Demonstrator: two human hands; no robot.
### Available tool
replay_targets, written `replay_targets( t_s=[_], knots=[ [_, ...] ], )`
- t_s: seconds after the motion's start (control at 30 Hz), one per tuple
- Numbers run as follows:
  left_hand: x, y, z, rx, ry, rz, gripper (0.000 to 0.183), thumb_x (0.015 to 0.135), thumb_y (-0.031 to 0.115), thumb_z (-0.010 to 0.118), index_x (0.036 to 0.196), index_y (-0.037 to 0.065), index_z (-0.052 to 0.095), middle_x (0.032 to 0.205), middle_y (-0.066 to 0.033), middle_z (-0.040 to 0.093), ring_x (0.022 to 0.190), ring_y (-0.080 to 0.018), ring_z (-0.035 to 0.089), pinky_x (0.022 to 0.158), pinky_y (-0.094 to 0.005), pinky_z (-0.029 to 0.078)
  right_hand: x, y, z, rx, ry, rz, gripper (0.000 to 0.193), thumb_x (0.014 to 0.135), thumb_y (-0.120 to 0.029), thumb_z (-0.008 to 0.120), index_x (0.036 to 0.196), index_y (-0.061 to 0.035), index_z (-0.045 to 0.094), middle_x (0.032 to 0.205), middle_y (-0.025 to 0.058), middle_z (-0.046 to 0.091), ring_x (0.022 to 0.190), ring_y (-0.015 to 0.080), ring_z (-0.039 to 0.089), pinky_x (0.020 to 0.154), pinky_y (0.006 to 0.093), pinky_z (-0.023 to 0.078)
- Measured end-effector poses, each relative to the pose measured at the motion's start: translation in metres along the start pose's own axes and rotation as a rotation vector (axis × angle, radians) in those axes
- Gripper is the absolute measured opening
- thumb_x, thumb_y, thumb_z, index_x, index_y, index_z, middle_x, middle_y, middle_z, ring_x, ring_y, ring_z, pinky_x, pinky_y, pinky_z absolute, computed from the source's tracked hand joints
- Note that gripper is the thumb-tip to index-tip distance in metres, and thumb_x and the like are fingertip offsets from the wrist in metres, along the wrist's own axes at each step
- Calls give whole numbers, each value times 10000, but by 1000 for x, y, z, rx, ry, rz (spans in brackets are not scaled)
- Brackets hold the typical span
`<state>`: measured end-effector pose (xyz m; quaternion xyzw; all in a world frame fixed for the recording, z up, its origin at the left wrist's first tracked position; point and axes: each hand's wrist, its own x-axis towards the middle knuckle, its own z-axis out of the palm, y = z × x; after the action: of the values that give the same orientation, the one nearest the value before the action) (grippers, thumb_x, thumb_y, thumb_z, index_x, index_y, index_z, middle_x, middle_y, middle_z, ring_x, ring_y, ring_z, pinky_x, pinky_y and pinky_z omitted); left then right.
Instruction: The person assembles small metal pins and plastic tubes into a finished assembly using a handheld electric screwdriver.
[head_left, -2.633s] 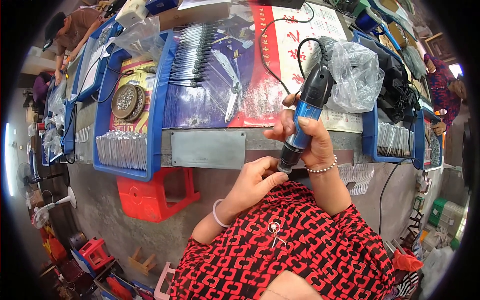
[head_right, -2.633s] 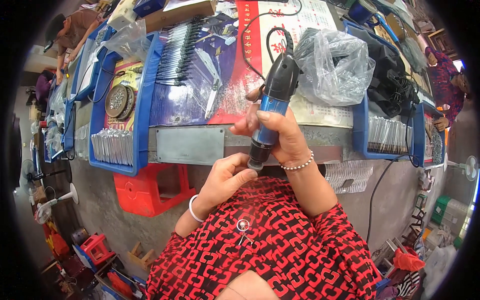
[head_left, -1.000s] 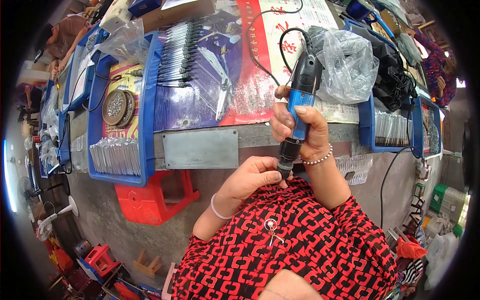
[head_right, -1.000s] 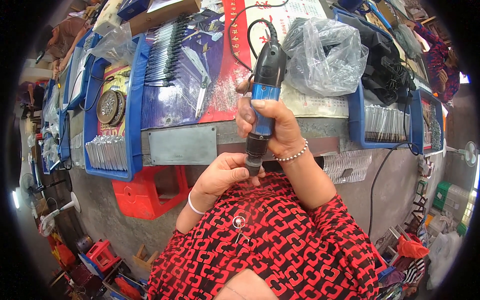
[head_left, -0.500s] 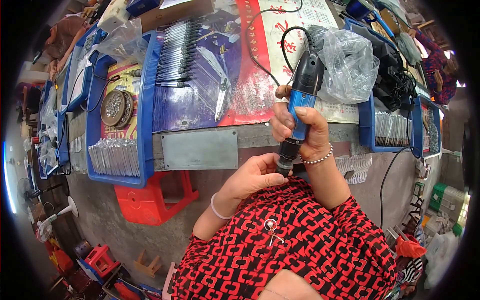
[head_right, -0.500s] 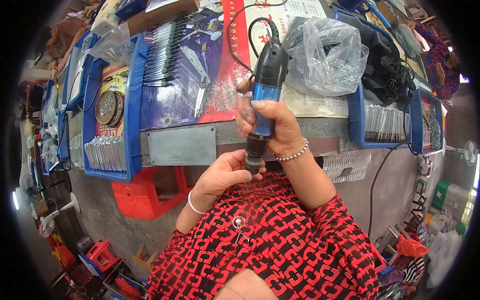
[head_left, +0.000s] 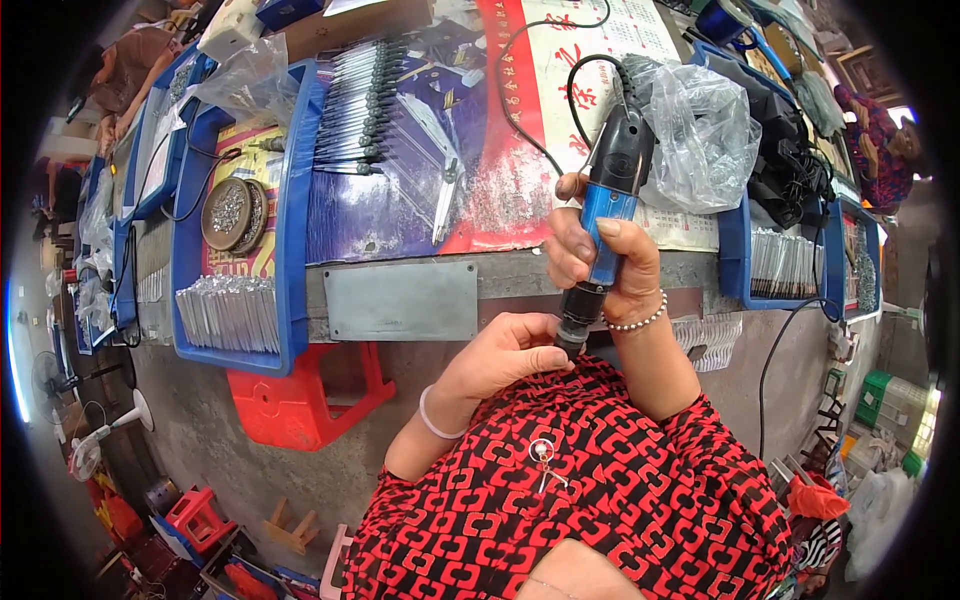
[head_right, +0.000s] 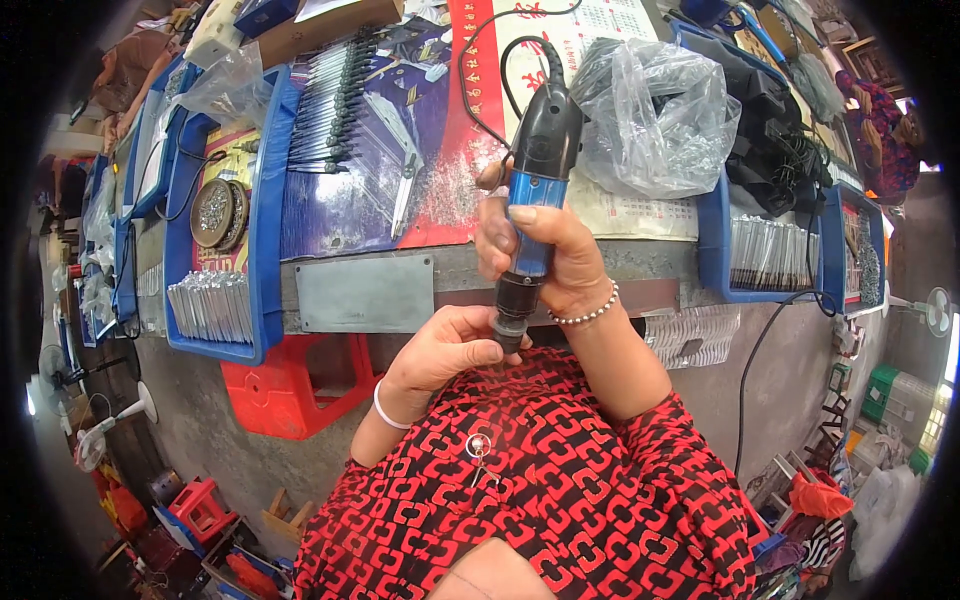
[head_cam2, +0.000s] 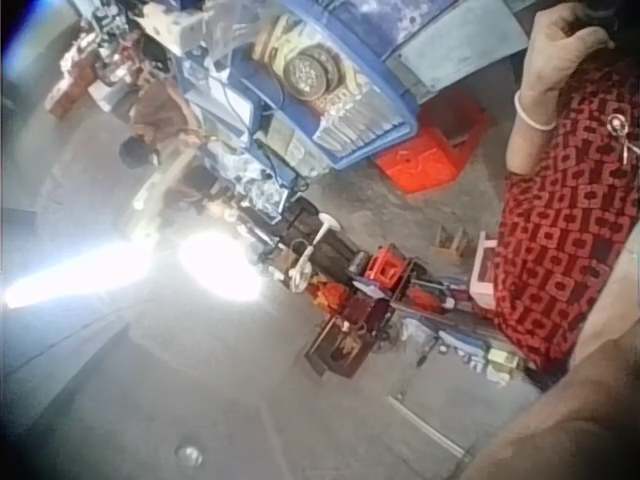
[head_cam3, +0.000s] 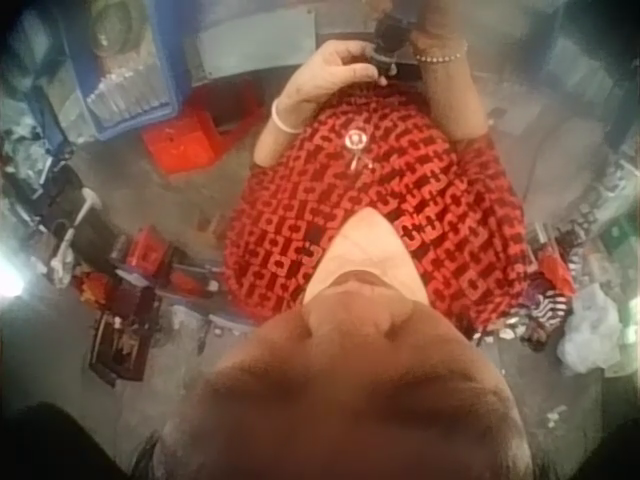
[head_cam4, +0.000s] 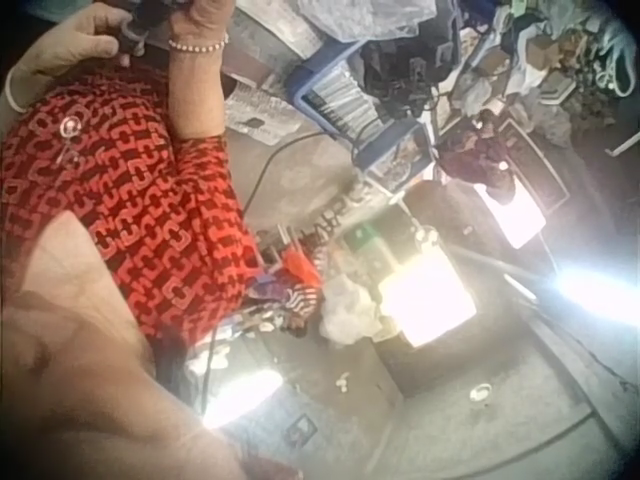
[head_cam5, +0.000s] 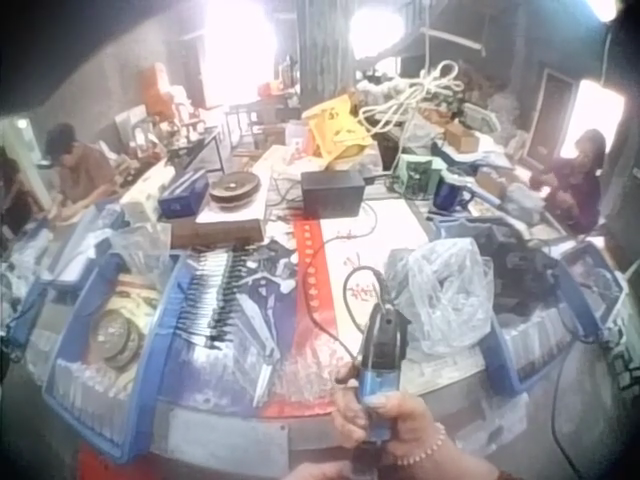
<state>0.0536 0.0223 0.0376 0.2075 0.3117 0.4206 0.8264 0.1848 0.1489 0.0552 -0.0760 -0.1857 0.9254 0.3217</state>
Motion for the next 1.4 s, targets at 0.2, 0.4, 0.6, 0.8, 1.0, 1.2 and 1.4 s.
replay_targets(
  t_s=[0.2, 0.4, 0.6, 0.8, 1.0, 1.2, 1.4],
  knots=[
    [4, -6, -10, 2, -130, 49, 193, 898, 114, 616, 1042, -15, 622, 935, -45, 647, 837, -99, 604, 791, -236, 487, 1, 0, 3, 12, -10, 7, 469, 813, -203, 647, 1200, -36, 442, 705, 43, 475, 596, 159, 519, 526, 289, 404],
    [5, -8, -12, -74, -143, 28, 239, 899, 150, 623, 1067, -19, 620, 976, -59, 651, 848, -113, 610, 798, -243, 490, 3, 2, 0, 53, -7, 4, 471, 814, -207, 649, 1203, -40, 441, 703, 43, 480, 594, 159, 523, 524, 291, 404],
    [8, -9, -15, -18, -112, 60, 249, 895, 158, 631, 1073, -15, 621, 986, -64, 653, 860, -115, 612, 807, -247, 492, 5, 1, -1, -28, 3, -1, 475, 812, -208, 649, 1203, -39, 440, 700, 42, 480, 594, 159, 529, 525, 289, 412],
    [1, 1, -16, 195, 117, 243, 230, 882, 124, 633, 1044, -38, 614, 976, -89, 651, 838, -161, 621, 776, -272, 491, 5, -4, 0, -111, 27, -50, 486, 804, -227, 663, 1198, -39, 449, 682, 42, 472, 574, 163, 525, 520, 297, 426],
    [8, 52, -59, 1182, 796, 613, 305, 805, 112, 676, 1058, -26, 577, 939, -184, 616, 828, -304, 623, 708, -366, 489, -18, -23, 8, -365, -6, -229, 574, 809, -272, 685, 1242, -39, 388, 680, 33, 476, 565, 164, 517, 500, 292, 406],
    [54, 81, -96, 1640, 942, 516, 564, 748, 150, 725, 1213, -1, 446, 1030, -240, 578, 929, -404, 577, 803, -460, 467, -28, -20, 17, -566, 50, -422, 544, 790, -195, 696, 1203, -36, 380, 684, 52, 487, 572, 177, 525, 536, 299, 459],
    [73, 94, -114, 1560, 890, 401, 406, 767, 121, 681, 1118, -9, 524, 921, -221, 589, 882, -390, 586, 778, -466, 461, -32, -24, 22, -664, 118, -601, 534, 793, -196, 701, 1196, -57, 379, 689, 46, 488, 591, 168, 524, 551, 288, 449]
  ],
)
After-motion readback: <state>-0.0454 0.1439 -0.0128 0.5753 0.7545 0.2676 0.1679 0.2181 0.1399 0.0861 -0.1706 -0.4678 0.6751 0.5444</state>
